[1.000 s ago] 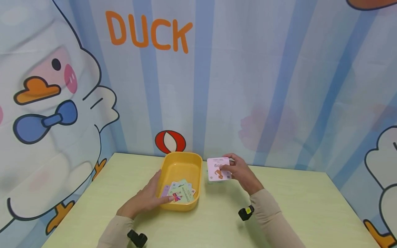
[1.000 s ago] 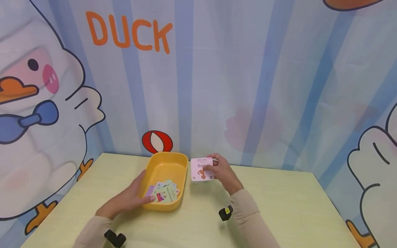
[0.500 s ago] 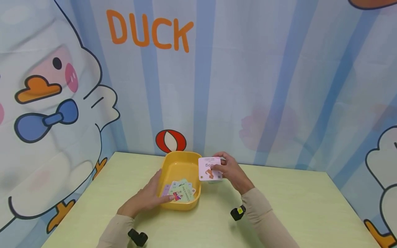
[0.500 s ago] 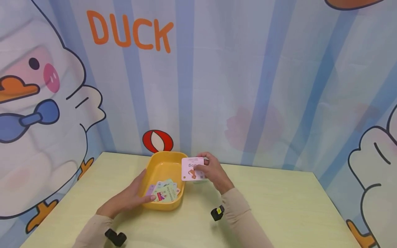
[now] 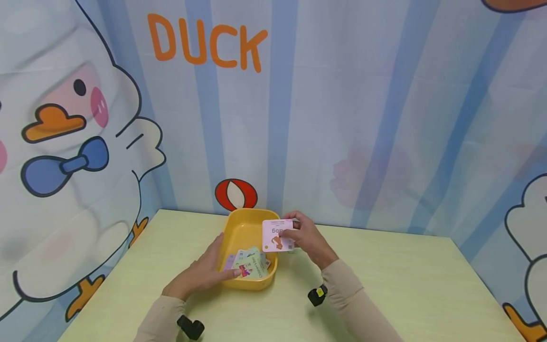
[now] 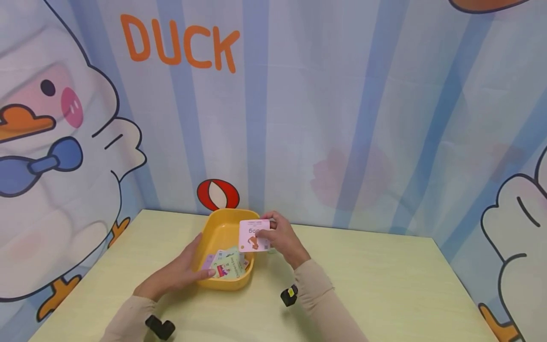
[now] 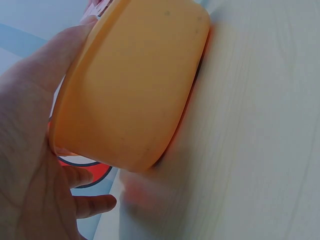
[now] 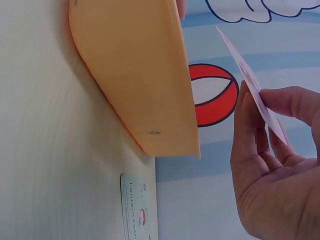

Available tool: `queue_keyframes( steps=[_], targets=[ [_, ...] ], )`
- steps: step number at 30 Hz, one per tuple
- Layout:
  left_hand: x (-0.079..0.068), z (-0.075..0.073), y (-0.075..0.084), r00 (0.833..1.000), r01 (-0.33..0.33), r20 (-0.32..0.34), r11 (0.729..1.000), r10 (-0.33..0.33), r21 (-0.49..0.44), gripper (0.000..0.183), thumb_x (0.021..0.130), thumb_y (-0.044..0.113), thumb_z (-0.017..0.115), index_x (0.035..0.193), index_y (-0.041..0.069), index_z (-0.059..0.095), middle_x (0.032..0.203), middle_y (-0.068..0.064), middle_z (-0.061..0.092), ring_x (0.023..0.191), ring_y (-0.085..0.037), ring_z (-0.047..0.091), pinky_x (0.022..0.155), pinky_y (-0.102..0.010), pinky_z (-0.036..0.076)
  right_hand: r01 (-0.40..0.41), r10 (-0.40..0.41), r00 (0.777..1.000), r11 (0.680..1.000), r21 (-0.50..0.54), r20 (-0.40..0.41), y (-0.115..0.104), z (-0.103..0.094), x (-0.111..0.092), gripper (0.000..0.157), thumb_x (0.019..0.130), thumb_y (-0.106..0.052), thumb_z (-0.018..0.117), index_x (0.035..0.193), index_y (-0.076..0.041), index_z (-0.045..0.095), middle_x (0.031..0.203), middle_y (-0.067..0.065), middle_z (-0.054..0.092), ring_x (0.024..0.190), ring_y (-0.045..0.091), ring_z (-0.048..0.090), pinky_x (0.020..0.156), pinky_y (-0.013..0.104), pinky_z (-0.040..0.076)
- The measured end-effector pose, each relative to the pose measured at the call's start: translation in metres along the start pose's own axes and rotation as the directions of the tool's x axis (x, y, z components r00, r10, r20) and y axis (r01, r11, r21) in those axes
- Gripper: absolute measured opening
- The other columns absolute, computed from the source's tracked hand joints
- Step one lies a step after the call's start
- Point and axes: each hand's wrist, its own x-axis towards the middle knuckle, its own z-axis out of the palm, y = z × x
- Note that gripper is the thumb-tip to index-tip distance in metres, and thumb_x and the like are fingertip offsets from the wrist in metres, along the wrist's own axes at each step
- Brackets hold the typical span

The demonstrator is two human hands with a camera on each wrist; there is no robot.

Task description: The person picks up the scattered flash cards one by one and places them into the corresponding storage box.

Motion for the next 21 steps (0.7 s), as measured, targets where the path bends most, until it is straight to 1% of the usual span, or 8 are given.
queue_keyframes(
  steps=[9,15,21],
  targets=[
    [-0.001,0.000,0.001,1.000,0.009,-0.003,1.000,-0.009,0.009,0.121,0.081,0.057,0.077,0.164,0.011,0.002,0.169,-0.015,0.014,0.151,-0.038,0.026,0.116,-0.070,0.023,0.003,-0.003,1.000,1.000,-0.019,0.008,0.002,0.011,0.002,0.036,0.091,-0.006,0.073,0.123,-0.007,0.057,0.115,0.013,0.068,0.090,0.022,0.067,0.073,0.032,0.061],
    [-0.002,0.000,0.001,1.000,0.013,-0.003,1.000,-0.013,0.008,0.121,0.081,0.058,0.077,0.164,0.011,0.002,0.169,-0.016,0.015,0.150,-0.039,0.027,0.115,-0.070,0.024,-0.012,0.013,1.000,0.999,-0.038,0.006,0.001,0.016,0.003,0.036,0.091,-0.008,0.074,0.123,-0.007,0.057,0.118,0.014,0.067,0.092,0.023,0.067,0.075,0.033,0.061],
    [-0.001,0.000,0.001,1.000,0.002,-0.002,1.000,-0.002,0.008,0.121,0.081,0.058,0.077,0.164,0.011,0.002,0.169,-0.015,0.016,0.150,-0.038,0.027,0.116,-0.070,0.024,-0.017,0.018,1.000,0.999,-0.039,0.002,0.004,0.020,0.006,0.035,0.091,-0.008,0.074,0.122,-0.007,0.057,0.117,0.014,0.067,0.091,0.023,0.067,0.073,0.033,0.061]
  ],
)
